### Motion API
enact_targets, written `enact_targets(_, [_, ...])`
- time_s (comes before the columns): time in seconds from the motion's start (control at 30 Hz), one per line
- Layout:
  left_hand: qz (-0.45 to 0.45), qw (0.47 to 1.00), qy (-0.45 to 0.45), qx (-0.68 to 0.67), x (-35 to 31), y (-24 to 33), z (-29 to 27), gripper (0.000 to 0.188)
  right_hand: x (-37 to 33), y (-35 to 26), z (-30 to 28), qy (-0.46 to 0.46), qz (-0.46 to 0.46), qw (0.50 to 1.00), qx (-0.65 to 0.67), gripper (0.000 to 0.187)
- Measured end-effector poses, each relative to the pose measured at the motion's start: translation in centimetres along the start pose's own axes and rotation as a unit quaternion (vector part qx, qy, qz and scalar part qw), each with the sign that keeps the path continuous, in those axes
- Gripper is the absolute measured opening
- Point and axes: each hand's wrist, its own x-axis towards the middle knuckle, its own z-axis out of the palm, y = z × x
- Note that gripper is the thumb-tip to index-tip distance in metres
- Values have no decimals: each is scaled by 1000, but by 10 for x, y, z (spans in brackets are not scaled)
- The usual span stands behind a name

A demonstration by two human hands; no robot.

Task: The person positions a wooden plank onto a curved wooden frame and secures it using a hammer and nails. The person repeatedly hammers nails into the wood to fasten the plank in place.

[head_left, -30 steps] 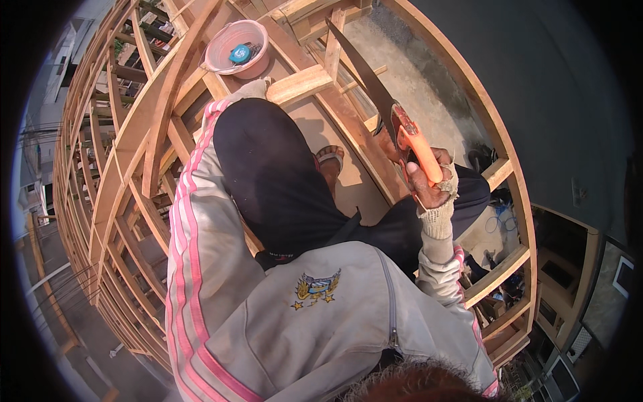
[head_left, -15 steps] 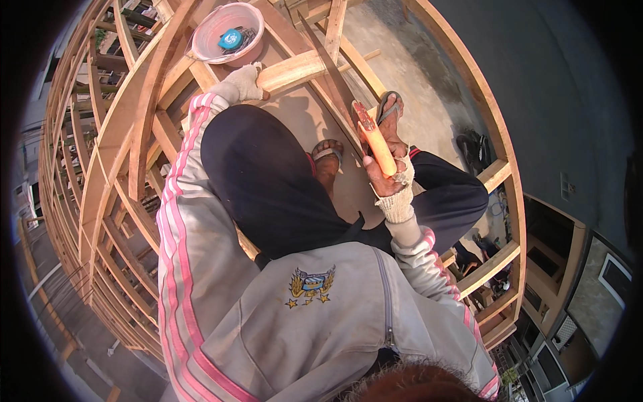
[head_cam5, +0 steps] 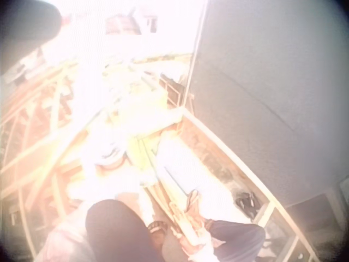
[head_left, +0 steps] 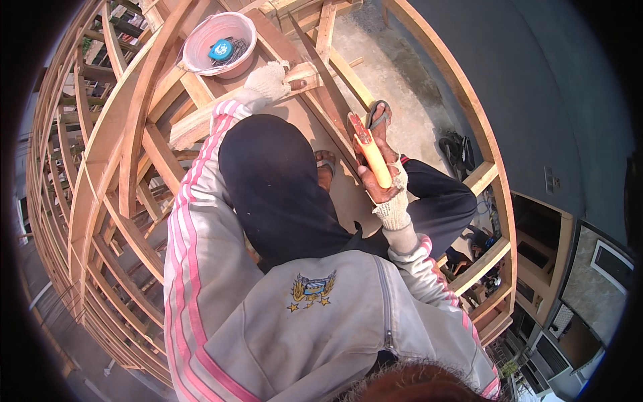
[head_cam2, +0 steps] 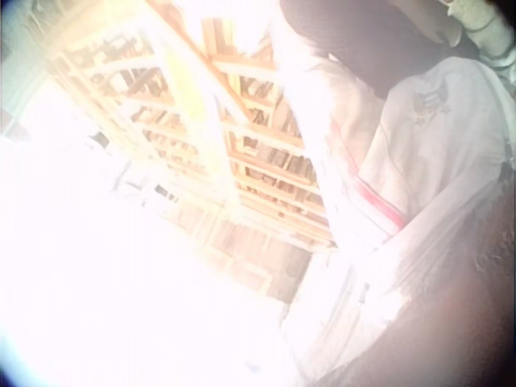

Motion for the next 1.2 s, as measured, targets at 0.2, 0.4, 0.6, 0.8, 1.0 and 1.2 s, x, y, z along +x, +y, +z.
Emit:
enact_targets(0.2, [39,989,-54,-136,18,-34,-9,80,19,-15,10,2,15,999,36,56])
enact_targets(0.4, [2,988,-123,-90,31,-29,-30,87,28,-9,23,29,9,998,57,56])
enact_targets(0.6, [11,1000,-2,-17,33,-37,-10,70,52,4,34,2,51,995,83,62])
enact_targets(0.8, [49,992,63,101,8,-9,-6,55,58,3,28,4,-43,999,31,62])
enact_targets(1.0, [60,994,55,76,0,-7,-7,52,46,2,21,10,-32,999,26,63])
enact_targets(1.2, [43,997,50,28,13,1,-11,49,41,7,21,0,9,998,57,64])
